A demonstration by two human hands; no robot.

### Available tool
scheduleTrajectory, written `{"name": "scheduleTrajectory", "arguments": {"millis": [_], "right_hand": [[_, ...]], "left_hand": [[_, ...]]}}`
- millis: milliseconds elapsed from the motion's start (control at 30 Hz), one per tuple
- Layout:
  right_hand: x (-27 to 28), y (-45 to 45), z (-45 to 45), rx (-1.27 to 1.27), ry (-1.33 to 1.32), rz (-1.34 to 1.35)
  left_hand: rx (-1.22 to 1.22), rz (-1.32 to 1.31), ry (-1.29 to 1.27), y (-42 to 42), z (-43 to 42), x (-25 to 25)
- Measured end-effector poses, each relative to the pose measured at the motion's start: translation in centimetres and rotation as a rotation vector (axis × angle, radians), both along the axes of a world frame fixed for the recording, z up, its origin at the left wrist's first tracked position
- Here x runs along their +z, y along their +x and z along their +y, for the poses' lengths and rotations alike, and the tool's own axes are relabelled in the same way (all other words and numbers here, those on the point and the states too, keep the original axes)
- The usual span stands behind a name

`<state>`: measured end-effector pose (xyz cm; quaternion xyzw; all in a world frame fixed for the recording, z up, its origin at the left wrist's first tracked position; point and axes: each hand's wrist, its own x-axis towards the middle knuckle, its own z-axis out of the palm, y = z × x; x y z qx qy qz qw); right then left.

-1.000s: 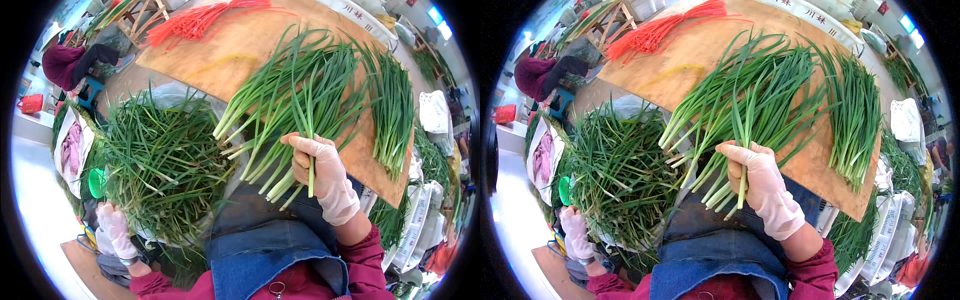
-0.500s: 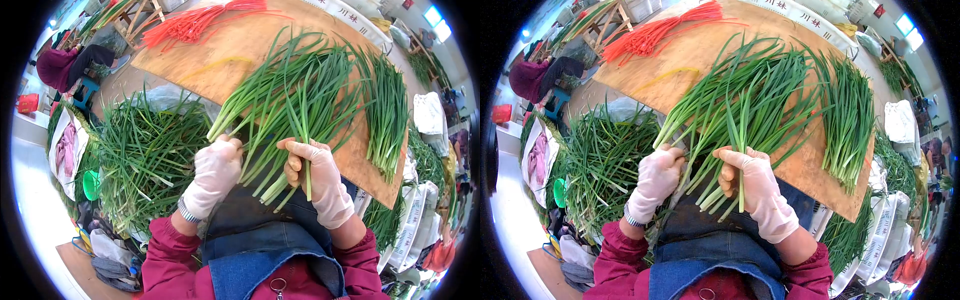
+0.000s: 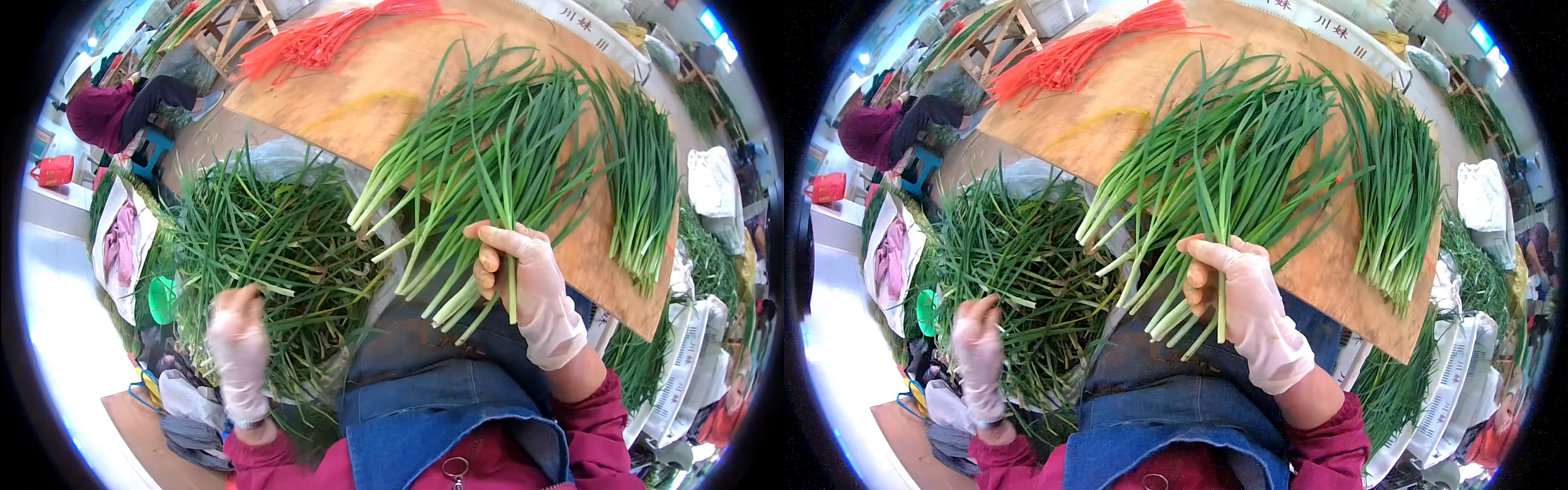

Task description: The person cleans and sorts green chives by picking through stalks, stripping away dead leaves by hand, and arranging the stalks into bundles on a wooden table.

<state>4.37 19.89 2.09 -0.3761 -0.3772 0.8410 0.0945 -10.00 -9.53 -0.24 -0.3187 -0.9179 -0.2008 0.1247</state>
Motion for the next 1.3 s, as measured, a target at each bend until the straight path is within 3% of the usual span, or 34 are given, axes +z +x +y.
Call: {"name": "scheduleTrajectory", "arguments": {"millis": [100, 167, 233, 300, 333, 467, 567, 633, 700, 767, 833, 1000, 1133, 1233, 1300], "right_hand": [[-0.2, 0.2, 0.1, 0.008, 0.021, 0.047], [-0.1, 0.5, 0.3, 0.016, 0.013, 0.052], [0.1, 0.9, 0.4, 0.028, 0.070, 0.017], [0.9, 1.2, 0.4, 0.046, 0.190, -0.061], [1.7, 1.7, 0.8, 0.097, 0.321, -0.124], [0.6, 2.2, 1.8, -0.165, 0.955, -0.115], [1.0, 0.3, 1.9, -0.094, 1.452, 0.070], [1.8, -1.8, 1.2, 0.064, 1.735, 0.180], [0.6, -4.3, 1.0, 0.237, 1.839, 0.246], [-0.6, -5.8, 1.0, 0.419, 1.986, 0.185], [-1.7, -6.2, 1.5, 0.510, 2.032, 0.122], [-2.2, -5.7, 2.0, 0.525, 2.112, 0.035], [-2.5, -4.3, 2.6, 0.437, 2.155, 0.062], [-2.9, -3.1, 3.2, 0.426, 2.144, 0.085], [-2.8, -2.5, 3.4, 0.467, 2.120, 0.082]], "left_hand": [[-0.257, -0.048, 0.114, 1.5, 8.0, -0.3], [-0.339, 0.069, 0.082, 1.5, 12.0, -0.8], [-0.282, 0.148, -0.054, 0.9, 14.1, -1.9], [-0.297, 0.181, -0.008, 0.3, 14.7, -2.8], [-0.282, 0.183, 0.001, 0.3, 14.8, -3.0], [-0.327, 0.192, -0.031, 0.7, 14.5, -3.8], [-0.339, 0.030, 0.125, 2.9, 14.4, -2.2], [-0.466, -0.079, 0.202, 3.8, 14.2, -2.0], [-0.490, -0.134, 0.260, 3.9, 14.2, -2.5], [-0.294, 0.030, 0.259, 3.0, 14.3, -2.4], [-0.200, 0.184, 0.160, 1.8, 14.8, -1.9], [-0.297, 0.290, -0.093, -1.4, 16.1, -4.2], [-0.282, 0.223, -0.009, -1.1, 15.4, -2.3], [-0.338, 0.064, 0.371, -1.4, 11.4, -0.3], [-0.199, 0.016, 0.371, -1.5, 6.5, 1.1]]}}
